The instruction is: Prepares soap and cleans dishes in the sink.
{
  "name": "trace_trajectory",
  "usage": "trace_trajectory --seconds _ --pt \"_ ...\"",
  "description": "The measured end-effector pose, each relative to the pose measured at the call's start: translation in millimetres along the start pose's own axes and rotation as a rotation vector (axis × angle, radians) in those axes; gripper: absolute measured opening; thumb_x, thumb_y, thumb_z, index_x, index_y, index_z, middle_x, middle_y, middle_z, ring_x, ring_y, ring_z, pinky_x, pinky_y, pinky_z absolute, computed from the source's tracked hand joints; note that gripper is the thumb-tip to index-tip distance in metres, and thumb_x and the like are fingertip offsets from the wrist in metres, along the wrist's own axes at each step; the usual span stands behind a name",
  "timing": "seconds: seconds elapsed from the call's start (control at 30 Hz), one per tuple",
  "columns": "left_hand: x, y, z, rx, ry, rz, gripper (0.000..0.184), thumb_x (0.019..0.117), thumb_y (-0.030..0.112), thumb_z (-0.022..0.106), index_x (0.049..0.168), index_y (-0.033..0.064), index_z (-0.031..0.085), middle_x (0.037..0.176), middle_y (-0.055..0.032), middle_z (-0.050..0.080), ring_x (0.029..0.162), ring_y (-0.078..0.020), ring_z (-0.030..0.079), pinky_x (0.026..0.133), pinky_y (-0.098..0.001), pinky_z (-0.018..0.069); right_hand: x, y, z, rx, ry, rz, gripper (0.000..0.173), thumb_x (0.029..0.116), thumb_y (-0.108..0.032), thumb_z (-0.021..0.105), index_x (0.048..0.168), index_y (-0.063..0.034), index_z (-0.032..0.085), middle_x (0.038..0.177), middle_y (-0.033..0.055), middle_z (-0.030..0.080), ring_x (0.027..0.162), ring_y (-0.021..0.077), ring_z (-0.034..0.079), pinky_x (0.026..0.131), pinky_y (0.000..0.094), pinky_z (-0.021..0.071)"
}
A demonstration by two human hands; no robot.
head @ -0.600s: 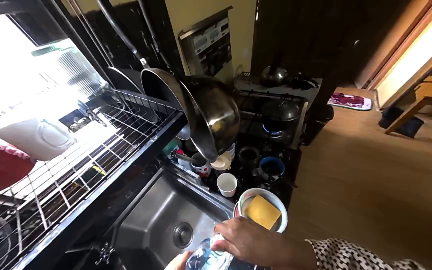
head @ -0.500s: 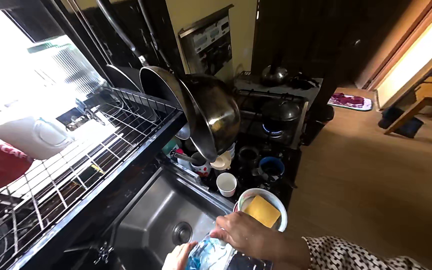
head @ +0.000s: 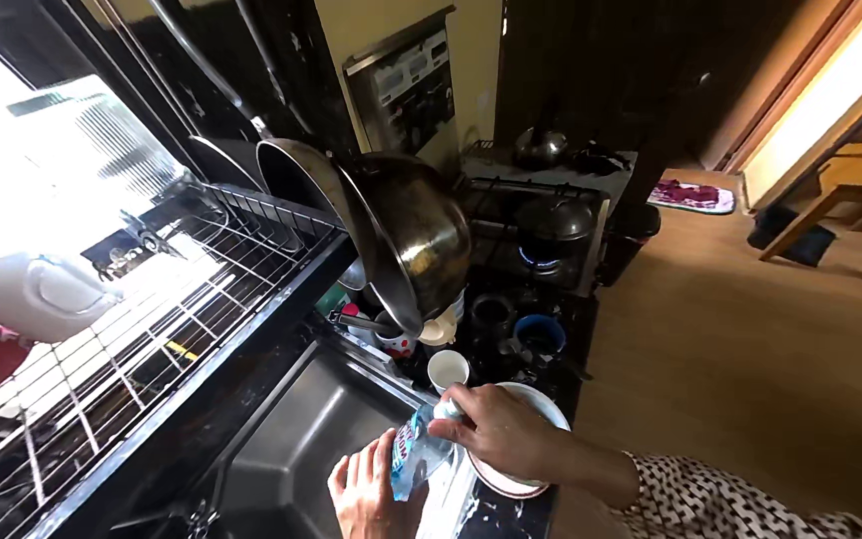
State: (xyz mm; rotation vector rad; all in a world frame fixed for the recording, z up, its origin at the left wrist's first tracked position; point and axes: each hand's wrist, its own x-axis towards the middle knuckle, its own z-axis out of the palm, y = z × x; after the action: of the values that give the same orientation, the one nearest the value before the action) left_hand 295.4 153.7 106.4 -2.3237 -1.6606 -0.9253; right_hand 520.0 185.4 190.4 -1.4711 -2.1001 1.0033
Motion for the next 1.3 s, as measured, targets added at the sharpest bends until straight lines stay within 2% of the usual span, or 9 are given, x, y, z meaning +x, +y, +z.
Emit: trace_trajectory --seconds 0.17,0.33,0.5,0.57,0.6,0.8,0.87,0.97,1.3 --pt "13 18 8 -0.088 0.024 0.006 0.071 0.0719 0.052 0.078 0.126 0.0063 0.072 0.108 -0.0150 0.075 0.096 -0.0315 0.072 0.098 -0.0638 0.0443 -11 3 -18 0.098 0.131 -0.009 0.047 0.1012 -0.044 0.060 0.115 0.0006 0.065 0.086 0.0145 0.067 0.077 0.0253 0.067 0.074 0.0429 0.0556" --pt "18 16 -9 -0.204 0.001 0.038 0.090 0.0837 0.072 0.064 0.142 0.0033 0.055 0.137 -0.0232 0.061 0.128 -0.0333 0.059 0.114 -0.0640 0.0282 -37 18 -58 0.037 0.647 -0.087 0.045 0.0935 -0.050 0.065 0.099 -0.0064 0.071 0.073 0.0013 0.066 0.060 0.0090 0.063 0.054 0.0312 0.0563" --pt "3 -17 -22 -0.254 -0.095 -0.102 0.061 0.0933 0.047 0.064 0.128 -0.0039 0.065 0.128 -0.0264 0.065 0.117 -0.0422 0.063 0.101 -0.0652 0.0430 -72 33 -134 -0.044 0.969 -0.010 0.043 0.0989 -0.042 0.061 0.111 -0.0005 0.065 0.085 0.0029 0.066 0.067 0.0040 0.064 0.060 0.0259 0.0589" --pt "-6 -29 -20 -0.287 -0.118 -0.137 0.047 0.0917 0.032 0.068 0.121 -0.0053 0.069 0.121 -0.0263 0.068 0.110 -0.0430 0.065 0.096 -0.0610 0.0480 -66 35 -159 -0.133 1.067 0.006 0.048 0.1000 -0.041 0.060 0.116 0.0040 0.062 0.092 0.0097 0.065 0.073 0.0090 0.064 0.068 0.0310 0.0584" --pt "-11 -33 -20 -0.305 -0.137 -0.149 0.043 0.0918 0.027 0.068 0.120 -0.0057 0.069 0.121 -0.0262 0.068 0.110 -0.0427 0.065 0.096 -0.0595 0.0492 -56 37 -170 -0.161 1.082 0.022 0.048 0.1013 -0.038 0.059 0.119 0.0073 0.060 0.097 0.0183 0.066 0.078 0.0195 0.065 0.073 0.0412 0.0581" --pt "-30 -43 -18 -0.350 -0.237 -0.165 0.032 0.0914 0.016 0.069 0.115 -0.0054 0.072 0.114 -0.0237 0.071 0.106 -0.0381 0.068 0.096 -0.0506 0.0542 53 74 -203 -0.275 0.893 0.236 0.045 0.1029 -0.031 0.061 0.120 0.0110 0.062 0.107 0.0340 0.066 0.100 0.0512 0.065 0.088 0.0688 0.0480" --pt "-36 -45 -19 -0.331 -0.285 -0.185 0.031 0.0927 0.016 0.068 0.116 -0.0044 0.072 0.112 -0.0226 0.072 0.105 -0.0377 0.069 0.095 -0.0510 0.0545 74 59 -221 -0.210 0.414 0.550 0.054 0.1094 -0.036 0.047 0.149 0.0008 0.043 0.143 0.0275 0.053 0.136 0.0447 0.050 0.111 0.0615 0.0379" --pt "-46 -53 -20 -0.318 -0.340 -0.233 0.030 0.0948 0.016 0.067 0.116 -0.0040 0.072 0.109 -0.0224 0.072 0.103 -0.0380 0.070 0.095 -0.0517 0.0548 131 128 -188 -0.260 0.652 0.383 0.049 0.1023 -0.038 0.062 0.126 0.0053 0.061 0.114 0.0334 0.065 0.110 0.0530 0.063 0.091 0.0710 0.0475" --pt "-65 -70 -20 -0.309 -0.404 -0.334 0.030 0.0984 0.014 0.063 0.119 -0.0068 0.070 0.106 -0.0203 0.075 0.100 -0.0353 0.073 0.095 -0.0517 0.0563 172 150 -144 -0.308 0.354 0.464 0.050 0.1022 -0.041 0.061 0.124 0.0042 0.063 0.120 0.0315 0.064 0.114 0.0504 0.062 0.092 0.0687 0.0491"
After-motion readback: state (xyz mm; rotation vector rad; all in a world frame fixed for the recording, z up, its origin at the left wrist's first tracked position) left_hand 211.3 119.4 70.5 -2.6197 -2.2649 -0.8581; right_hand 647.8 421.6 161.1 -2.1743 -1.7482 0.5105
